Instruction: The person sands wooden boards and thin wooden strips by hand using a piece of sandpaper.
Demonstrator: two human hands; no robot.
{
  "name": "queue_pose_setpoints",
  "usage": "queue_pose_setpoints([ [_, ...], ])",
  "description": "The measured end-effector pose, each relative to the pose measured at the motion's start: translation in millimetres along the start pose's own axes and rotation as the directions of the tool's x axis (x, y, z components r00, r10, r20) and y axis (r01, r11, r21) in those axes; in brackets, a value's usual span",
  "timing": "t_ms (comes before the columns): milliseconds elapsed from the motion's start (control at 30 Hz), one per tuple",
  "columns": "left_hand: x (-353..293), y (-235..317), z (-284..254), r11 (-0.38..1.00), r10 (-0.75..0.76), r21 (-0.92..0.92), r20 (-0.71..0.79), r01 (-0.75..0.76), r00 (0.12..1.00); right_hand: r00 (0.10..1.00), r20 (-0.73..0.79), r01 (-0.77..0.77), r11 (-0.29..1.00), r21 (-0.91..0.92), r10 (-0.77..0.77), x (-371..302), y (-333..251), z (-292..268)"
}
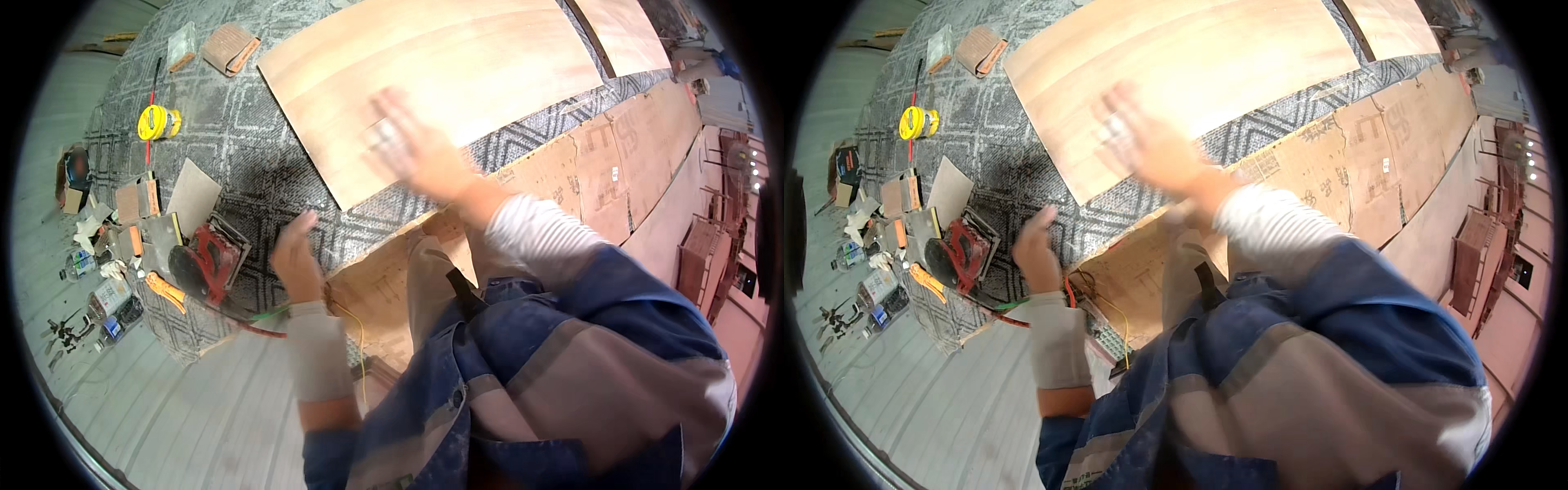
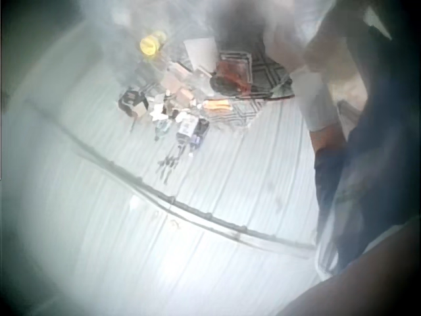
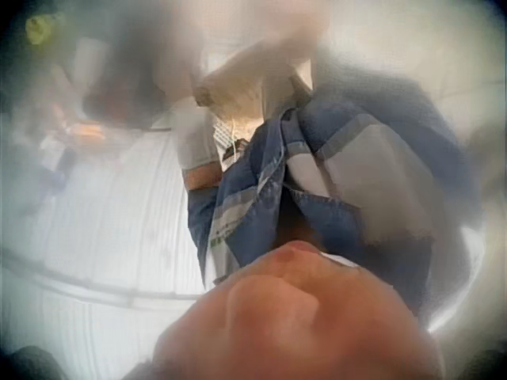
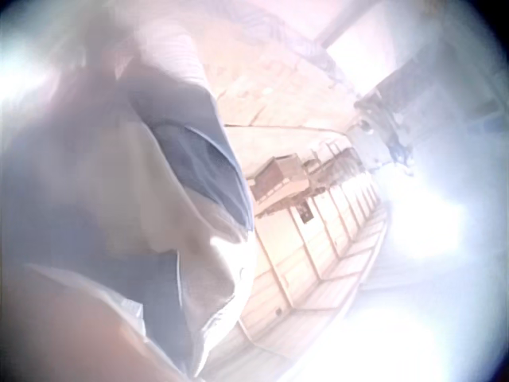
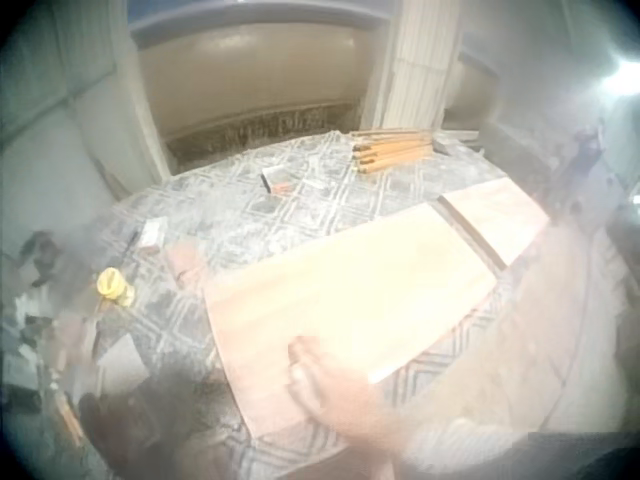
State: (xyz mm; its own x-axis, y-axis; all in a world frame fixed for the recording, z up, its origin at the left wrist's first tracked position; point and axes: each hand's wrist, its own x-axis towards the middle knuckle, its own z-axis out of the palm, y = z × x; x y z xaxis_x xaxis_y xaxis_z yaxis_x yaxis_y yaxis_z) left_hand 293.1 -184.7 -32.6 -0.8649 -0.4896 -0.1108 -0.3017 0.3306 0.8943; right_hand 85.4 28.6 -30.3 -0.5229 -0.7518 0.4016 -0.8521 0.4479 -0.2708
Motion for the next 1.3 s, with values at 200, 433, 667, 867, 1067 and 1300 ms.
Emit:
queue_pose_setpoints([
  [200, 118, 66, 14, 0.726, -0.670, -0.012, 0.214, 0.688, 0.711, 0.916, 0.399, 0.265, 0.799, -0.540, -0.035, -5, 1, -44],
  [433, 148, 61, 0, 0.752, -0.644, 0.139, 0.363, 0.644, 0.674, 0.949, 0.097, 0.287, 0.947, 0.142, -0.301, 9, -105, 9],
  [667, 137, 71, 10, 0.748, -0.653, 0.122, 0.314, 0.653, 0.689, 0.969, -0.219, 0.022, 0.929, -0.370, -0.110, -50, 37, -34],
  [867, 140, 59, 6, 0.718, -0.674, 0.058, 0.304, 0.693, 0.673, 0.998, 0.018, -0.062, 0.894, 0.443, 0.060, 7, -82, 1],
  [1067, 135, 47, 8, 0.705, -0.658, -0.019, 0.355, 0.709, 0.664, 0.905, -0.117, -0.424, 0.888, -0.177, 0.408, -78, 174, -99],
  [1300, 140, 13, 12, 0.886, -0.254, 0.364, -0.137, 0.288, 0.957, 0.936, -0.297, -0.277, 0.916, -0.290, 0.189, -92, 235, -119],
])
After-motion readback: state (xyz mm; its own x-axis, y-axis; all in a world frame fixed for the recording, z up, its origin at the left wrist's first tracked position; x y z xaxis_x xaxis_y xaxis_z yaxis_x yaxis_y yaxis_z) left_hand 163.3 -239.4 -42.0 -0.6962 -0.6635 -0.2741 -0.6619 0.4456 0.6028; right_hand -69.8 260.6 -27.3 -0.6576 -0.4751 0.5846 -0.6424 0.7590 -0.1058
